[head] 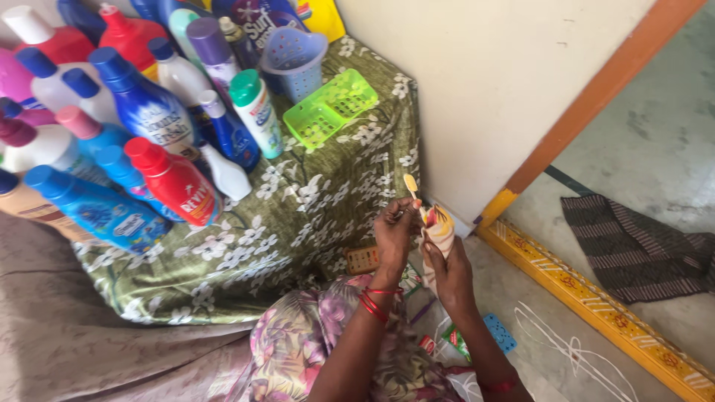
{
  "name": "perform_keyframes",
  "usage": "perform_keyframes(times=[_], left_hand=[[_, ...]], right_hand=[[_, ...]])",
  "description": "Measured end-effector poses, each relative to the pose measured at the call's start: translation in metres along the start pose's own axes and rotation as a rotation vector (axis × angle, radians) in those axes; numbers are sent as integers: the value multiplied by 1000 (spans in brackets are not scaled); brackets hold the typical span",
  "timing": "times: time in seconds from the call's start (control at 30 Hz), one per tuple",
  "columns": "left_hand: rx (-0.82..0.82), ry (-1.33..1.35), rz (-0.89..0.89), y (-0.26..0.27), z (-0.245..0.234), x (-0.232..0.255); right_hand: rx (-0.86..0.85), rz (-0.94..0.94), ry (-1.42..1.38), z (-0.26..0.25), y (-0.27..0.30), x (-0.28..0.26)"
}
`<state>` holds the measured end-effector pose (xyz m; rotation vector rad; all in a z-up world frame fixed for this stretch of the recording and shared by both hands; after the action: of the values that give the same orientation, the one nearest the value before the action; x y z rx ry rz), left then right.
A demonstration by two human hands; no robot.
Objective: The person sits on the floor and wipes various household items with a cloth, including a plastic basket, a toothbrush, a tube, a small box, and a plastic tray. The person places each item on a table covered with a floral cloth after wiping it.
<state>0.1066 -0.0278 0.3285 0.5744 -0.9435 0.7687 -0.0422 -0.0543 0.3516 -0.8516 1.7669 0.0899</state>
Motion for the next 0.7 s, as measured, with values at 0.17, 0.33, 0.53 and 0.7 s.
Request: perform_keyframes(times=[0.17, 0.33, 0.53, 0.7], left_hand=[[-85, 33, 112, 12, -17, 27], [-174, -265, 73, 44, -33, 13], [-35, 249, 38, 41, -57, 33], [88, -363, 70, 48, -66, 43]], right_hand=[[-61, 157, -417, 21, 17, 14], [-56, 138, -266, 33, 17, 3], [-126, 170, -74, 30, 12, -30], [35, -107, -146, 42, -3, -59]])
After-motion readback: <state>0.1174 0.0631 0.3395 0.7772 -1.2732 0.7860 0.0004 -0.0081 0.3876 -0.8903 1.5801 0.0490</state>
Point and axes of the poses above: each hand's wrist, its own y-axis away from the middle knuckle, its own z-axis out of the palm, x = y × z, the point moved 3 cm from there along -y, towards the middle knuckle, and after that the axes turned 3 degrees about -z, right-handed, at the moved point
